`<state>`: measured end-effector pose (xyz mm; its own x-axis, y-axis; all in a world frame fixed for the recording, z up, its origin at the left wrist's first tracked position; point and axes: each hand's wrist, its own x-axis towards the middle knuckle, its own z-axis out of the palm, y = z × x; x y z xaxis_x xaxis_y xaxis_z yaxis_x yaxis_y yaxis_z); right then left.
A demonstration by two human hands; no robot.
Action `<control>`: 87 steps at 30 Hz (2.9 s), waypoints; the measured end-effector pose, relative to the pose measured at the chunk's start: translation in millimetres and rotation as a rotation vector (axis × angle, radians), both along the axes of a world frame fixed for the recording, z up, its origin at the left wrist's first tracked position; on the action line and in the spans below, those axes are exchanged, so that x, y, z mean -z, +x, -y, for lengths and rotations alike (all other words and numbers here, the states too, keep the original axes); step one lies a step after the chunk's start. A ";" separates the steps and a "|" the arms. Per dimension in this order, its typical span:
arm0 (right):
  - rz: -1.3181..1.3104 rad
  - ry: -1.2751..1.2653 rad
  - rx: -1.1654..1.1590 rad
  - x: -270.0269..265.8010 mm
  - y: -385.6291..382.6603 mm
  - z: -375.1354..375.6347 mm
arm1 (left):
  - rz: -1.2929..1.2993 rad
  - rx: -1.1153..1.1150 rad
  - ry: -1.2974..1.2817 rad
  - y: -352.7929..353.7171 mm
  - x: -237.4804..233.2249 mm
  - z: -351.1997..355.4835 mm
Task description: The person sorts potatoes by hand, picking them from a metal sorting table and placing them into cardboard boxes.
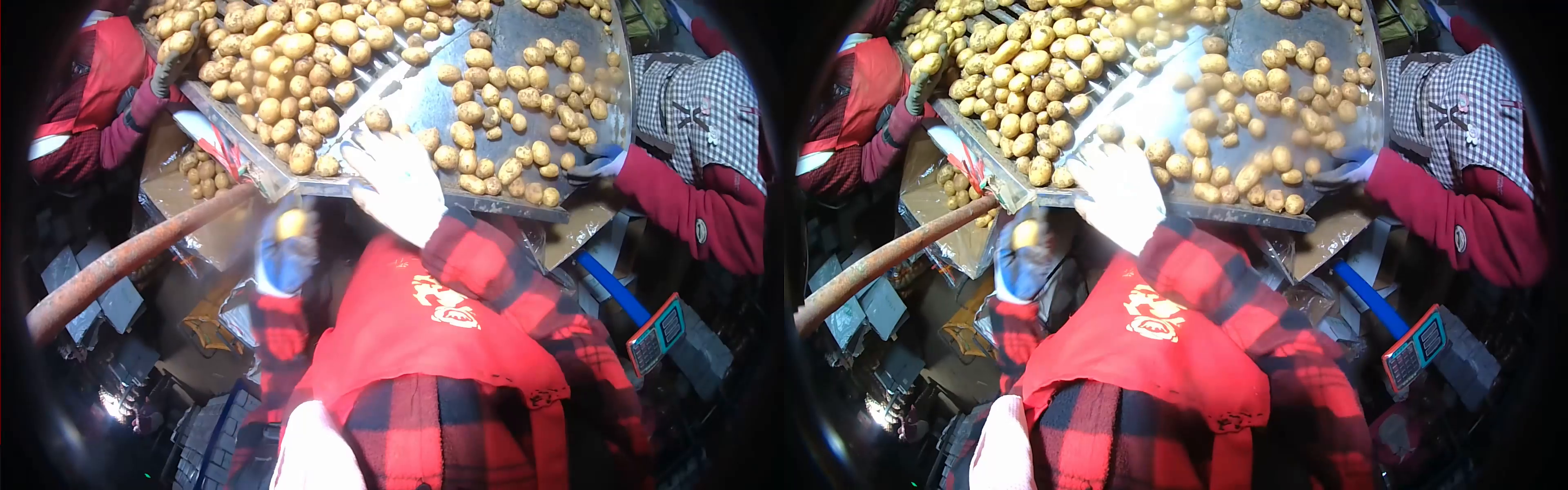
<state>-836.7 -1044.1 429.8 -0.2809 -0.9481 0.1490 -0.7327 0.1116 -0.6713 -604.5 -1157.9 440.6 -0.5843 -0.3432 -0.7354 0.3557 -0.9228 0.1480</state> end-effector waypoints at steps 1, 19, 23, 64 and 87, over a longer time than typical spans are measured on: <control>-0.090 0.064 0.014 6.1 3.6 4.8 | -0.258 -0.101 0.224 44.7 11.7 26.2; -0.558 0.359 0.267 51.4 -124.8 -52.6 | 0.470 0.514 -0.523 -22.8 22.6 -38.5; -0.676 0.283 0.275 86.7 -176.0 -35.0 | 0.313 0.624 -0.672 -90.9 22.3 -52.8; -0.659 0.133 0.209 114.3 -257.4 70.6 | 0.094 0.429 -0.441 -216.4 27.8 -47.5; 0.184 0.060 0.051 96.6 -165.6 72.5 | -0.530 0.021 0.259 -182.2 51.4 -10.1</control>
<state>-1002.4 -1116.6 333.2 -0.3464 -0.9375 0.0345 -0.5907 0.1894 -0.7844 -786.6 -1147.9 389.2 -0.8998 -0.1758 -0.3993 0.3009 -0.9127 -0.2763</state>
